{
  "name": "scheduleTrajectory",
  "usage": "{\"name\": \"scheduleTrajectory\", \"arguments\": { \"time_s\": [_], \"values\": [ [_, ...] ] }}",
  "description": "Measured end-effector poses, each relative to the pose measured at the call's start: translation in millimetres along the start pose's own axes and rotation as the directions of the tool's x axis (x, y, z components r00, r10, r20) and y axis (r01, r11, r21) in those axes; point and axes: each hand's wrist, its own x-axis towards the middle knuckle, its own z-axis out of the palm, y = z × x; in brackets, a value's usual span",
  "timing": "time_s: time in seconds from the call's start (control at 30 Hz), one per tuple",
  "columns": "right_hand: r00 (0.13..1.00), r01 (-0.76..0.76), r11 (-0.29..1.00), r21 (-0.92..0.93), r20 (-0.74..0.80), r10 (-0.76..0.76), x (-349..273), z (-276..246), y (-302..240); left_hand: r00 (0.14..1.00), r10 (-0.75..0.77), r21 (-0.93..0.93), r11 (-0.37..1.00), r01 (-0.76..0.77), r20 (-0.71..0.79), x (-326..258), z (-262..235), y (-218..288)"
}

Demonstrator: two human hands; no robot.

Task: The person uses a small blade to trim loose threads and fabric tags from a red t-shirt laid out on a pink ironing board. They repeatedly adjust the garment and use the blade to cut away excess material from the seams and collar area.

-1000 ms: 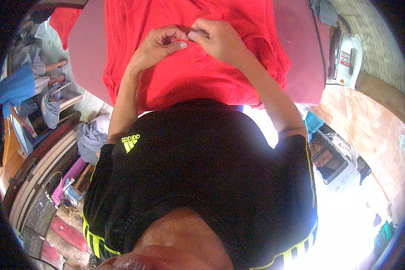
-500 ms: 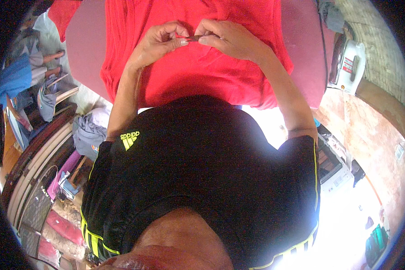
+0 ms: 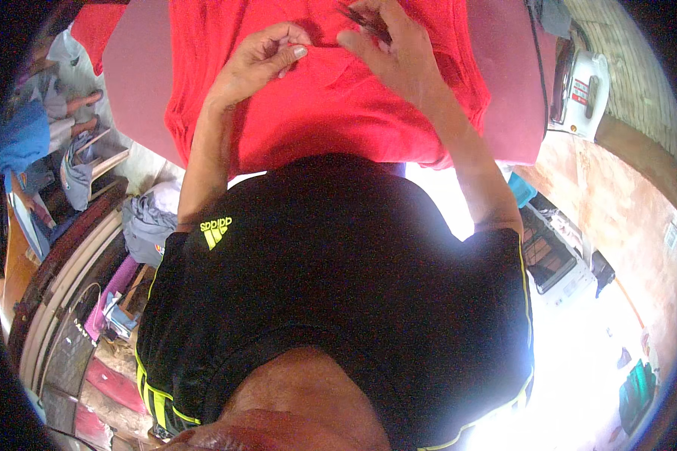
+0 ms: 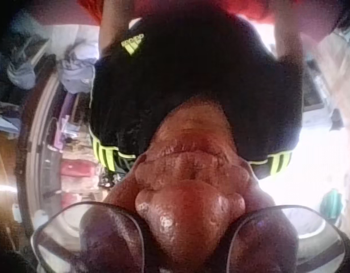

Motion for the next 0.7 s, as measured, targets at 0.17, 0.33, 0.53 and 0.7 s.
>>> {"name": "scheduleTrajectory", "arguments": {
  "time_s": [0.17,0.33,0.53,0.7],
  "values": [
    [0.986,0.080,0.967,-0.241,0.165,-0.041,-48,9,1,0.998,0.007,0.176,0.984,0.003,-0.056,-7,1,3],
    [0.976,0.197,0.850,-0.488,0.184,-0.121,-54,27,17,0.986,-0.056,0.057,0.996,0.066,-0.155,-8,9,11],
    [0.975,-0.215,0.945,0.245,0.004,0.221,-42,0,28,0.933,-0.057,-0.020,0.998,0.053,-0.355,-11,5,25],
    [0.955,-0.296,0.857,0.421,0.121,0.270,-41,-20,35,0.905,-0.066,-0.138,0.990,0.008,-0.420,-4,26,35]
  ]
}}
